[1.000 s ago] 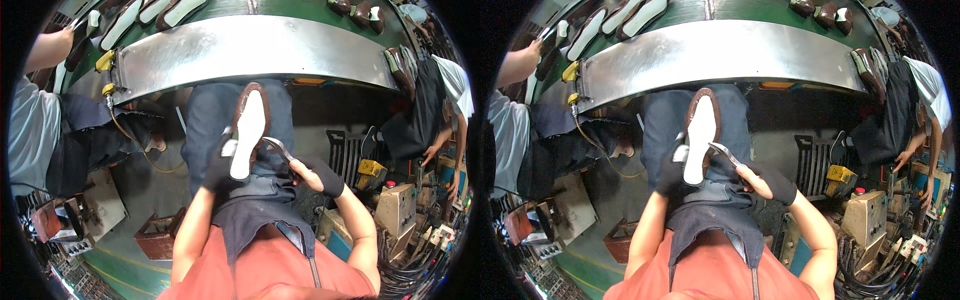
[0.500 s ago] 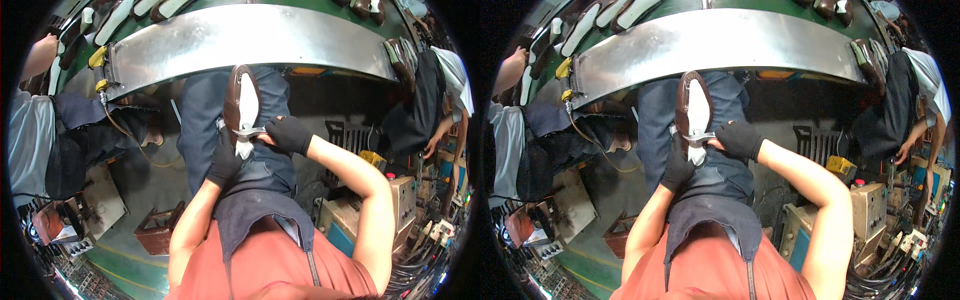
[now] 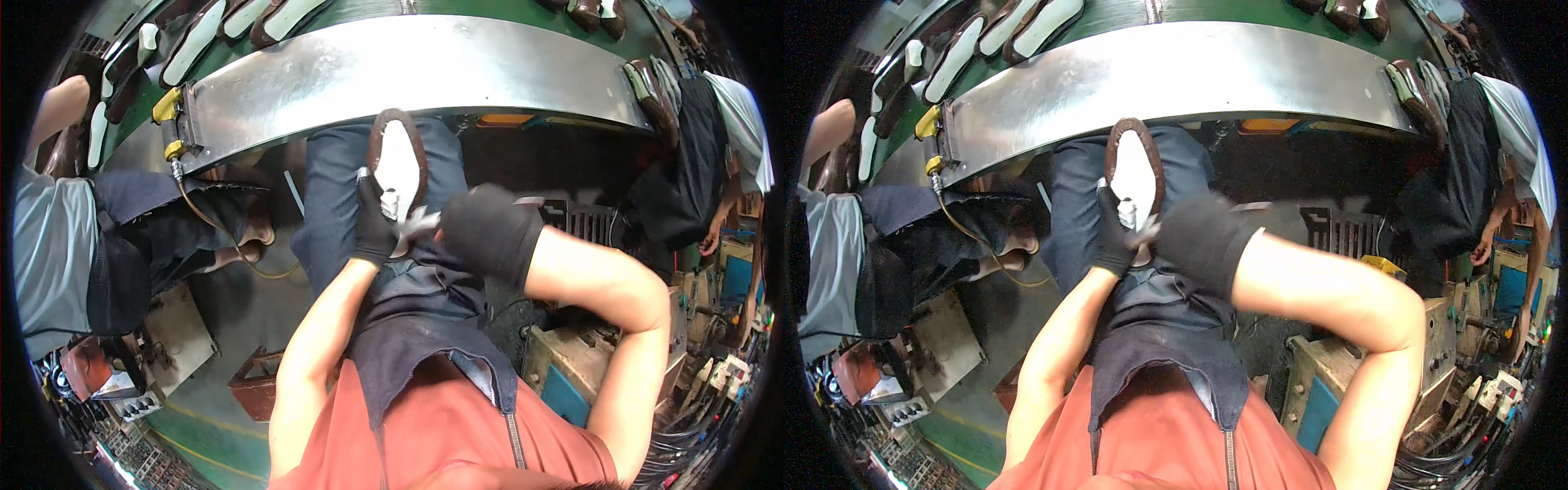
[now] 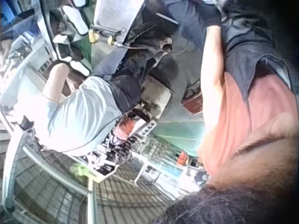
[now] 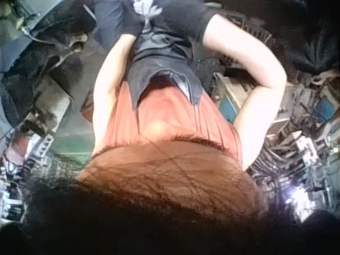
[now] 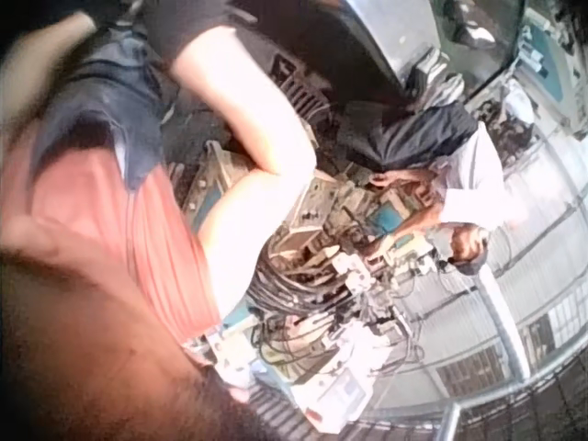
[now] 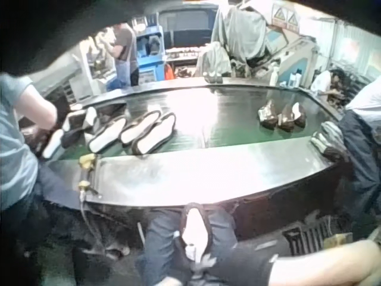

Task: The person uses a pair of shears to trim the white insole material from the bottom of brown leather shoes. They pick up shoes from a conveyor belt, hold them on their lap, and carefully cut along the perimeter of the sole before placing the finished shoe back on the belt.

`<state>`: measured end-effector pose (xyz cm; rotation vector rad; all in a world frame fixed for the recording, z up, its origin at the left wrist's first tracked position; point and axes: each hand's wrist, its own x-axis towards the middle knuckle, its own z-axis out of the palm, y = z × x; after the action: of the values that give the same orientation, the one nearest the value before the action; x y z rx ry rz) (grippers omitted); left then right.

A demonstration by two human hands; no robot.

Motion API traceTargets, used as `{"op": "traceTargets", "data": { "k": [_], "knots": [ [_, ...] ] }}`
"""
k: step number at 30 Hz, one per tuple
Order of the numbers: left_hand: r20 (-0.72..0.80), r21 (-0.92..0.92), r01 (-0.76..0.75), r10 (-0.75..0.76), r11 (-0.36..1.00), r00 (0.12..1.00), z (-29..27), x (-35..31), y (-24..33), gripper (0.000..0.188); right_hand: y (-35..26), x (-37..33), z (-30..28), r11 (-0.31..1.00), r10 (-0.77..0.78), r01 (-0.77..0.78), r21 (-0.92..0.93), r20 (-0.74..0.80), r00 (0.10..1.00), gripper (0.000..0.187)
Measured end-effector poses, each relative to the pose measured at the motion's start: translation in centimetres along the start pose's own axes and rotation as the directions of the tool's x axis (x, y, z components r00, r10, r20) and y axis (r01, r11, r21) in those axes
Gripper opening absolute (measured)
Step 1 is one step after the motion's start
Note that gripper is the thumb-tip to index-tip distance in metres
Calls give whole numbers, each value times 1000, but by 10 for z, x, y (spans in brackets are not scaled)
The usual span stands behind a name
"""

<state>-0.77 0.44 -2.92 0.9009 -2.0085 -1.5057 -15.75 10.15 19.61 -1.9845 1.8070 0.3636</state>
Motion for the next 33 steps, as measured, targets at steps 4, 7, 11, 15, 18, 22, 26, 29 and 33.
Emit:
{"op": "traceTargets", "data": {
  "k": [4, 7, 11, 15, 18, 22, 26, 29, 33],
  "knots": [
    [221, -141, 6, 26, 990, 975, -29, 15, 0, 64, -67, -3, 35, 942, -308, 326, 75, -183, 934, 34],
    [266, 377, -424, 342, 824, 901, -58, 8, 16, 46, -13, 12, 88, 769, -219, 410, 490, -401, 890, 40],
    [272, 527, -430, 334, 733, 903, -61, 14, 15, 44, -4, -12, 96, 695, 162, -29, 718, -118, 980, 39],
    [419, -410, 379, -198, 829, 886, -44, 24, 76, 48, 27, -13, 52, 655, 261, -204, 727, 36, 965, 40],
    [581, -503, 672, -363, 544, 729, -37, 23, 100, 55, 58, 4, 35, 723, 92, -105, 683, 56, 994, 44],
    [551, -552, 707, -442, 442, 707, -28, 21, 87, 57, 33, 2, 24, 903, 188, -112, 414, -146, 971, 43],
    [-11, -284, 157, -167, 946, 986, 10, 20, 43, 43, 52, 11, 104, 845, 237, -12, 535, -354, 905, 44],
    [-80, -32, -94, 91, 995, 993, 8, 21, 42, 40, 65, 1, 87, 852, 165, -31, 522, -212, 963, 45],
    [31, 24, 16, -17, 1000, 999, 0, 25, 46, 44, 69, -15, 19, 976, 65, -73, 207, 42, 997, 40]
  ]
}}
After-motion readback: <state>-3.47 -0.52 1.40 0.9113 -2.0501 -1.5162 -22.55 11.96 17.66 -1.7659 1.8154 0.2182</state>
